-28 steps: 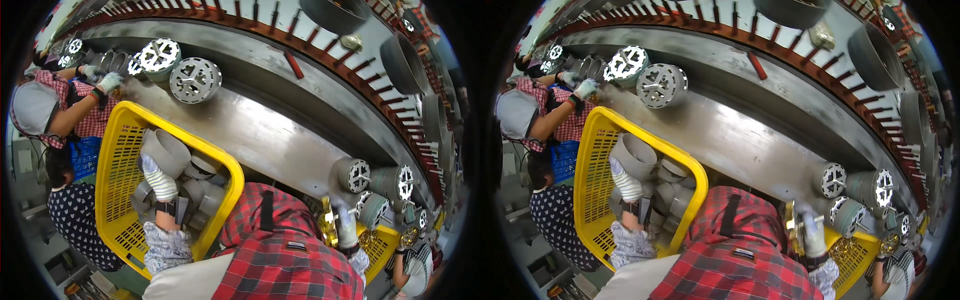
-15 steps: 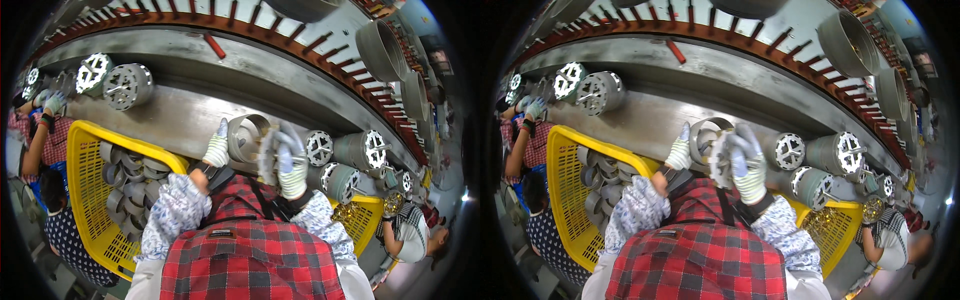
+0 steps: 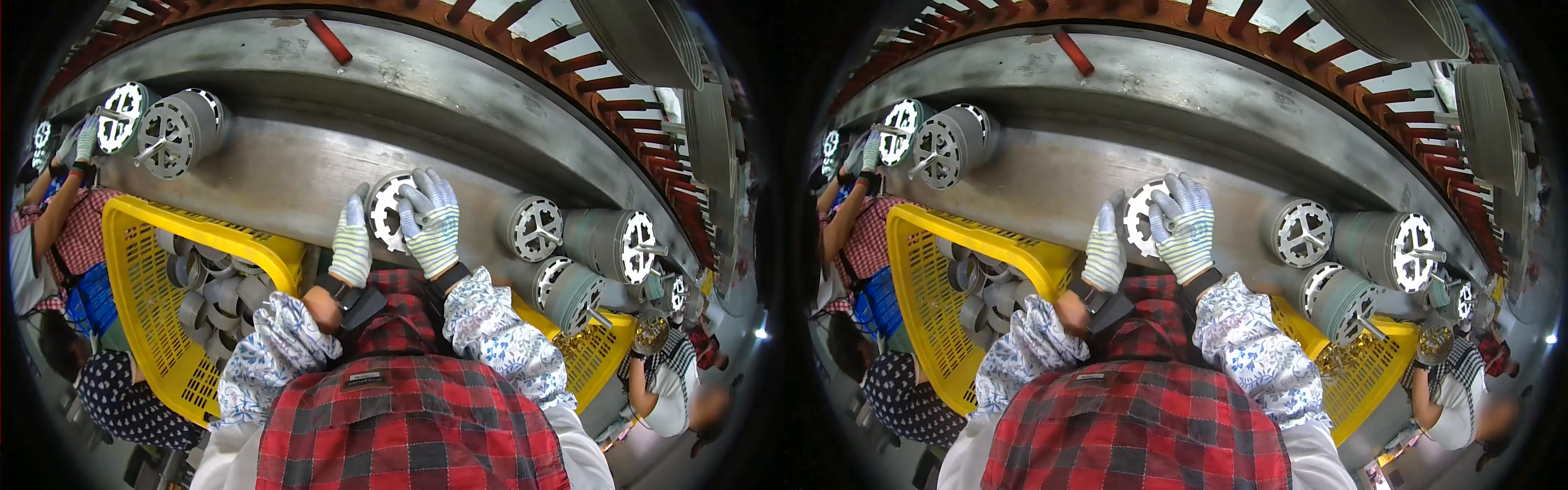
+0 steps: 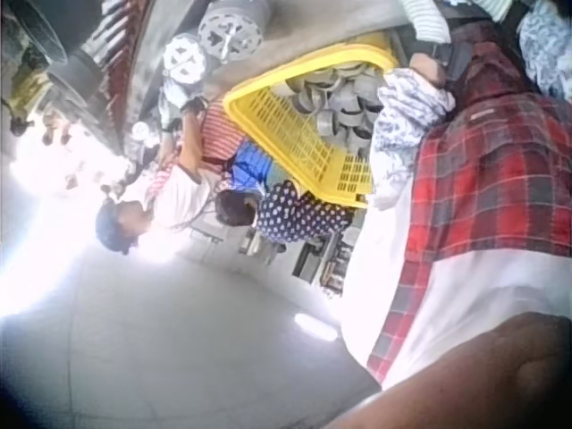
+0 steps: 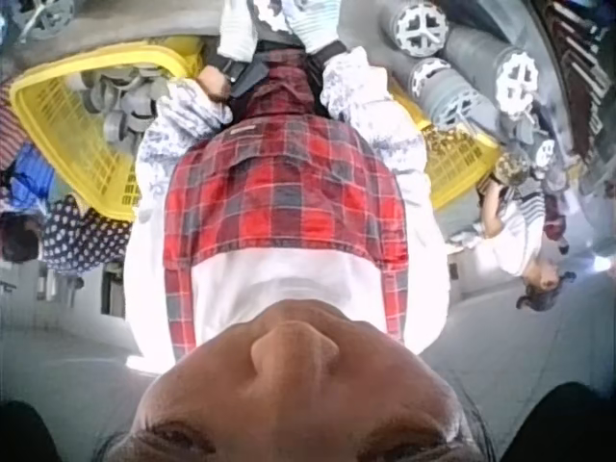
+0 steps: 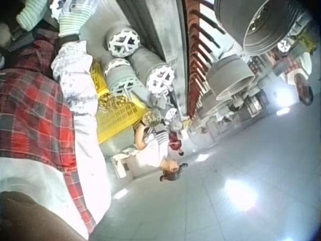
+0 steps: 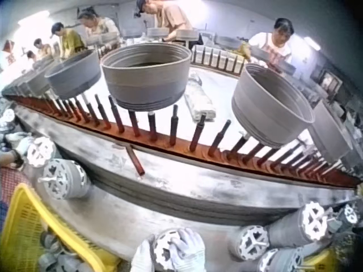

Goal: Assembling metal gears and housing components on a factory assembly line.

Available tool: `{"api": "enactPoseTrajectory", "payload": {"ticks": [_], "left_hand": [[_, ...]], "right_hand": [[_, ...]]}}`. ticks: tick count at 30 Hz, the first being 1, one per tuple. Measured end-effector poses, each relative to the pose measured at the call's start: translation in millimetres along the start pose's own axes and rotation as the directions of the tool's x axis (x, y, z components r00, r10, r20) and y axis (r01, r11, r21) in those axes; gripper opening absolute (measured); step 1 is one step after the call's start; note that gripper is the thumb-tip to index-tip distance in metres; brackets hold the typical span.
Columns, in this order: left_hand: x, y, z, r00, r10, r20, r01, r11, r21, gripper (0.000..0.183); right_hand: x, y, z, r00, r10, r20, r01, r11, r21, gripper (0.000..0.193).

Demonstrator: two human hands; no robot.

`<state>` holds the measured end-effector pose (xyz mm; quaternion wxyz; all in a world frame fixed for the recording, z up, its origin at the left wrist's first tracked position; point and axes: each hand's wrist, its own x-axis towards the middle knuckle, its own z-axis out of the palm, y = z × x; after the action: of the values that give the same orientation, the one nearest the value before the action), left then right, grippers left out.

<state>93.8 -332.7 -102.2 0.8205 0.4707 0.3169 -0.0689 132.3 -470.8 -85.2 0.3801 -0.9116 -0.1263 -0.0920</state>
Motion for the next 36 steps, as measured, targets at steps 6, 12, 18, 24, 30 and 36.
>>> {"api": "enactPoseTrajectory", "payload": {"ticks": [6, 12, 18, 24, 30, 36], "left_hand": [[-16, -8, -11, 0.985, 0.079, 0.155, -0.139, 0.892, 0.431, 0.054], [-9, -21, -18, 0.978, 0.111, 0.176, -0.184, 0.853, 0.488, 0.057], [-7, -13, -12, 0.993, 0.030, 0.118, -0.075, 0.911, 0.406, 0.055], [0, -16, -13, 0.987, 0.032, 0.154, -0.093, 0.909, 0.406, 0.055], [5, -27, -27, 0.992, -0.103, 0.071, 0.055, 0.866, 0.496, 0.052], [15, -7, -33, 0.956, -0.017, 0.293, -0.104, 0.914, 0.393, 0.048]], "right_hand": [[0, -1, 5, 1.000, 0.000, -0.004, 0.000, 1.000, -0.006, 0.020], [2, -3, 7, 0.998, -0.058, 0.006, 0.058, 0.997, -0.054, 0.023], [4, -1, 11, 0.995, -0.096, 0.030, 0.098, 0.990, -0.105, 0.024], [8, 4, 9, 0.994, -0.096, 0.043, 0.100, 0.988, -0.116, 0.026], [12, -7, -14, 0.969, 0.047, 0.241, -0.027, 0.996, -0.086, 0.042], [-4, -10, -15, 0.957, 0.021, 0.289, 0.042, 0.977, -0.209, 0.040]]}}
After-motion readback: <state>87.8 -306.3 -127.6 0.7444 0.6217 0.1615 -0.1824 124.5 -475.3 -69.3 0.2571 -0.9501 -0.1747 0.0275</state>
